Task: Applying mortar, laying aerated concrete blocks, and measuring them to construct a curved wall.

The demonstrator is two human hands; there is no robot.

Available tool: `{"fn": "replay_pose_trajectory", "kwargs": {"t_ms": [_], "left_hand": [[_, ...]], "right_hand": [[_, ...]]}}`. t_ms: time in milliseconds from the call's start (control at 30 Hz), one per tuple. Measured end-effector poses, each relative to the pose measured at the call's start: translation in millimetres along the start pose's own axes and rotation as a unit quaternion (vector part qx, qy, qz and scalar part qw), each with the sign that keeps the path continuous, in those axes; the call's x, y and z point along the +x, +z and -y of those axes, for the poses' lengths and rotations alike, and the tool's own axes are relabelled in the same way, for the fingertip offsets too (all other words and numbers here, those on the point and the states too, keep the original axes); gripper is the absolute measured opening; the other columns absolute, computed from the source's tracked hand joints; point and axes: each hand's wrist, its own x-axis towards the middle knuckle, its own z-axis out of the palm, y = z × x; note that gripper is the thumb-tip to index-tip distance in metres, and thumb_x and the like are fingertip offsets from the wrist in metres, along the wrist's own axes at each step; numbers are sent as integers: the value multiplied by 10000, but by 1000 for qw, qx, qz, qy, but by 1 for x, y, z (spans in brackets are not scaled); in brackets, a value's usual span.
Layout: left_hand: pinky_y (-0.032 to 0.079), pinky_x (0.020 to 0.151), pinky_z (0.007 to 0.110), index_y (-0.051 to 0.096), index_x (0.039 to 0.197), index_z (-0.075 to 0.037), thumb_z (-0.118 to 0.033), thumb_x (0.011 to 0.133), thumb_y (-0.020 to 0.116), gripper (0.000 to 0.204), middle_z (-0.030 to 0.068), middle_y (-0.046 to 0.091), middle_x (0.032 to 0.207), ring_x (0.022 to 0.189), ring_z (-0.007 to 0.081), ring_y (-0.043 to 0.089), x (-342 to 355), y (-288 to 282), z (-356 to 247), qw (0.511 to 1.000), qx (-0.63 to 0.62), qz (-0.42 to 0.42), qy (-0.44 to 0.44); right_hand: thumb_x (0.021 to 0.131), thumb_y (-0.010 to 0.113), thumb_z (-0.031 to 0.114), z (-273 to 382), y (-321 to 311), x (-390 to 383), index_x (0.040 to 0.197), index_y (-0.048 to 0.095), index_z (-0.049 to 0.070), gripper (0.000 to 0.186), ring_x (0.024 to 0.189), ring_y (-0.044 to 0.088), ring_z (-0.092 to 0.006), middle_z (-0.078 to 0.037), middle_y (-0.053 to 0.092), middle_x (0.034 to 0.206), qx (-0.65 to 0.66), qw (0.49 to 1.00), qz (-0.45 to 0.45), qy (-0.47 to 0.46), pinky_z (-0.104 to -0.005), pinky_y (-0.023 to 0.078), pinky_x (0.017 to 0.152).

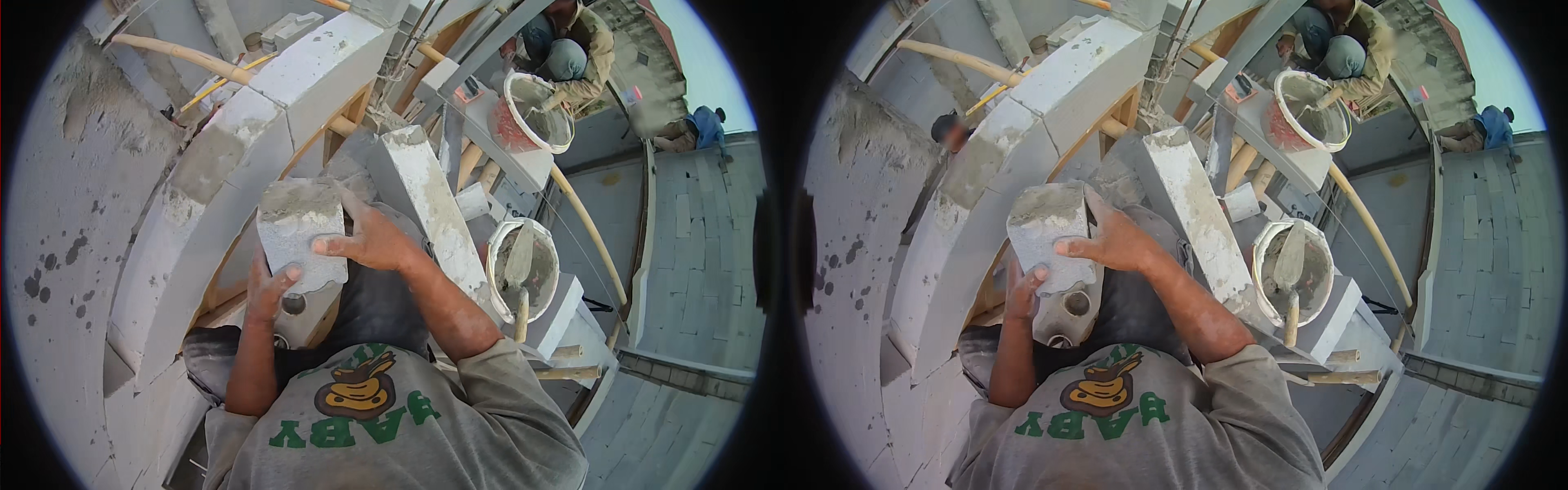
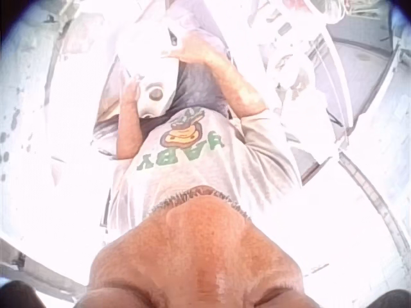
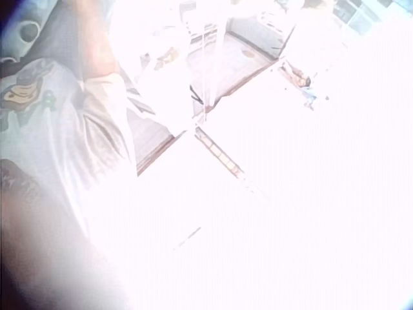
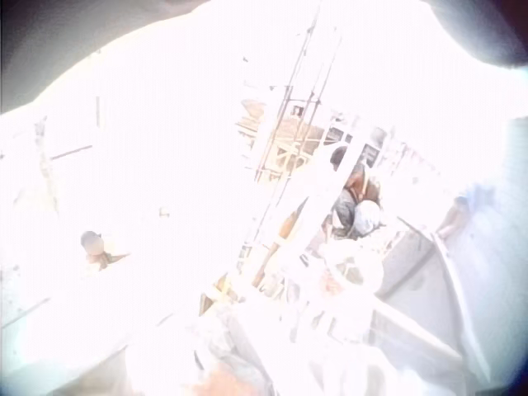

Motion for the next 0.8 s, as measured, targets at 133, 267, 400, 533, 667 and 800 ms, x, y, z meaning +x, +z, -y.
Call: {"fn": "replay_pose_trajectory", "kwargs": {"t_ms": [133,267,400,533,667,800], "left_hand": [[460,1030,420,399,1428,22,-303,782,776,816,158,571,1302,1186,296,584,-7,-29,45,983,-97,-73,-140],[454,1037,425,414,1424,16,-257,766,759,792,154,565,1310,1187,302,583,-2,-49,59,979,-78,-50,-183],[445,1031,403,396,1459,28,-279,688,787,918,160,566,1312,1187,289,573,11,-43,47,979,-20,-20,-204],[291,1154,406,295,1528,46,-369,607,830,1143,213,435,1474,1374,306,417,44,-31,27,987,64,81,-126],[291,1158,409,284,1528,58,-377,588,836,1174,232,432,1472,1380,315,414,57,-21,24,988,67,84,-112],[292,1159,408,289,1521,71,-379,578,837,1180,237,435,1468,1379,320,417,56,-9,27,990,46,73,-109]], "right_hand": [[964,638,375,-31,-83,-92,1262,634,-13,489,1143,635,-294,-199,641,1254,-146,950,-270,-56,-377,477,983],[933,634,345,-95,-168,-220,1155,685,32,388,993,679,-388,-229,709,1031,-425,721,-419,352,-457,513,868],[843,701,409,-178,-177,-301,1225,629,-6,569,1101,632,-458,-315,672,1105,-367,712,-200,564,-472,502,937],[764,698,278,-199,-177,-317,997,686,-30,386,978,677,-441,-294,696,966,-397,728,-263,493,-507,523,846],[767,697,219,-129,-186,-321,1031,677,-6,348,891,681,-395,-254,696,905,-363,739,-344,451,-433,517,822],[808,703,154,-73,-172,-278,1036,662,-37,300,808,670,-263,-149,701,839,-282,795,-428,325,-357,519,754]]}}
